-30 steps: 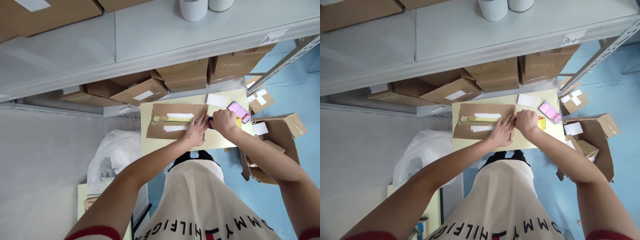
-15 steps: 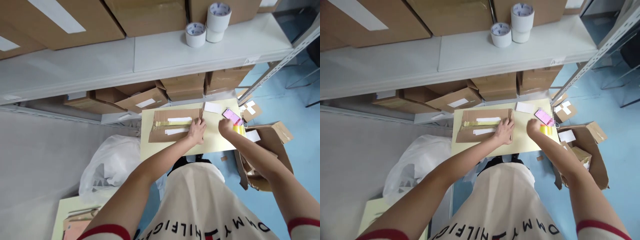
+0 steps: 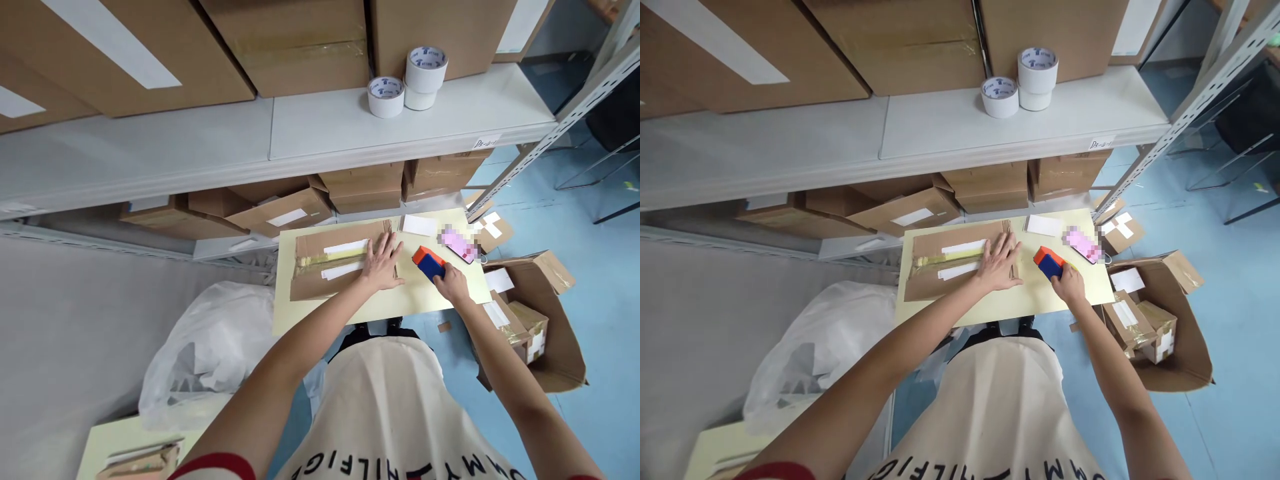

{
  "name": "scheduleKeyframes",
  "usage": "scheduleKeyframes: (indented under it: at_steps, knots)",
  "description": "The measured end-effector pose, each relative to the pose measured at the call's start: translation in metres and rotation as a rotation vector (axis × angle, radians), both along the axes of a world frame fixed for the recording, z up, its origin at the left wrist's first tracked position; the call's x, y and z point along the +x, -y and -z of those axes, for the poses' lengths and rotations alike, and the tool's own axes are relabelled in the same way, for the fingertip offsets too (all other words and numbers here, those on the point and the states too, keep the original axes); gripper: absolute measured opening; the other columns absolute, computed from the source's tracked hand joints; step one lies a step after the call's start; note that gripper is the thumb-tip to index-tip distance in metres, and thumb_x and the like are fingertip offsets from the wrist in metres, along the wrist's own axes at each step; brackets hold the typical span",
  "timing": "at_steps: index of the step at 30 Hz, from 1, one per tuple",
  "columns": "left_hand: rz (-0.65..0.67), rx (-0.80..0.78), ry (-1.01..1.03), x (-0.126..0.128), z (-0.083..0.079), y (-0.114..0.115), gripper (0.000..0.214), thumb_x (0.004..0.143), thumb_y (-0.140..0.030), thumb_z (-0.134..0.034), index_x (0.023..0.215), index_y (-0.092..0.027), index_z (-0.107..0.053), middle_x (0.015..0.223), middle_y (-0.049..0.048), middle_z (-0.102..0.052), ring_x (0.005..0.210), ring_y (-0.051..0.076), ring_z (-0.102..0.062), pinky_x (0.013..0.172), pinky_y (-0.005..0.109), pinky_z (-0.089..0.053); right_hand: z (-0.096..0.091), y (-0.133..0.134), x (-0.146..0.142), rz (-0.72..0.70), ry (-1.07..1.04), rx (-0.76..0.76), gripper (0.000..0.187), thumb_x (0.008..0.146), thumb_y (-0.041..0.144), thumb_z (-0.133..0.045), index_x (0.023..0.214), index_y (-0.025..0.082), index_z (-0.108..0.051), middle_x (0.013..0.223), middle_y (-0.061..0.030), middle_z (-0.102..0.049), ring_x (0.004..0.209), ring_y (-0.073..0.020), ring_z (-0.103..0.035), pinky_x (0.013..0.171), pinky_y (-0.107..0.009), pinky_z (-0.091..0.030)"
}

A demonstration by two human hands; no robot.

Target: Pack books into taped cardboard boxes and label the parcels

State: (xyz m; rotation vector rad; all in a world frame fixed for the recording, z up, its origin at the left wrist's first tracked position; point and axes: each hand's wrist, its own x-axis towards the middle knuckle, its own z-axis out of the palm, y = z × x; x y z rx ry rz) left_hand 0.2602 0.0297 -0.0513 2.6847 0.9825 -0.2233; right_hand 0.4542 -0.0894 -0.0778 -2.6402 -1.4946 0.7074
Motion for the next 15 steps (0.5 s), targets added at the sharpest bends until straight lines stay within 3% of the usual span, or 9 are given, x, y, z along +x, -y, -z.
scheduleKeyframes:
  at_steps: [2, 6, 9, 12, 15]
  knots:
    - [-0.022, 0.022, 0.042, -0.001, 0.001, -0.005, 0.107, 0.072, -0.058, -0.074, 0.157, -0.016, -0.023, 0.165, 0.0190, -0.013, 0.152, 0.039, -0.011, 0.119, 0.063, -0.010, 0.016, 0.005, -0.004, -0.008, -0.021, 0.037, 0.045, 0.081, 0.016, -0.048, 0.125, 0.006, -0.052, 0.115, -0.0218, -0.066, 0.104, -0.0316, -0.062, 0.084, -0.036, -0.045]
    - [0.032, 0.044, 0.133, -0.009, 0.007, -0.008, 0.076, 0.085, -0.040, -0.068, 0.152, -0.023, -0.038, 0.158, 0.0147, -0.036, 0.148, 0.032, -0.029, 0.122, 0.050, -0.019, 0.045, 0.011, -0.017, 0.032, -0.058, -0.019, 0.049, 0.082, 0.007, -0.043, 0.131, 0.003, -0.047, 0.114, -0.0237, -0.064, 0.102, -0.0312, -0.061, 0.084, -0.038, -0.045]
    - [0.031, 0.053, 0.139, -0.024, 0.012, -0.002, 0.071, 0.086, -0.029, -0.067, 0.152, -0.028, -0.038, 0.157, 0.0124, -0.038, 0.147, 0.029, -0.032, 0.122, 0.049, -0.020, 0.059, 0.015, -0.023, 0.032, -0.065, -0.047, 0.052, 0.084, 0.004, -0.039, 0.135, 0.003, -0.044, 0.113, -0.0231, -0.065, 0.101, -0.0308, -0.062, 0.085, -0.038, -0.046]
    - [-0.115, 0.082, 0.126, -0.053, 0.016, 0.010, 0.072, 0.087, -0.030, -0.065, 0.153, -0.026, -0.035, 0.159, 0.0148, -0.032, 0.149, 0.031, -0.026, 0.122, 0.053, -0.016, 0.062, 0.021, -0.024, -0.001, -0.078, -0.061, 0.055, 0.084, 0.005, -0.041, 0.139, 0.005, -0.041, 0.111, -0.0227, -0.067, 0.102, -0.0320, -0.063, 0.088, -0.041, -0.046]
    - [-0.374, 0.134, 0.139, -0.096, 0.016, 0.024, 0.073, 0.087, -0.041, -0.064, 0.152, -0.020, -0.036, 0.161, 0.0204, -0.026, 0.151, 0.038, -0.015, 0.119, 0.064, -0.006, 0.055, 0.021, -0.024, -0.043, -0.005, 0.005, 0.061, 0.083, 0.014, -0.053, 0.142, 0.006, -0.039, 0.126, -0.0275, -0.060, 0.121, -0.0380, -0.055, 0.101, -0.048, -0.040]
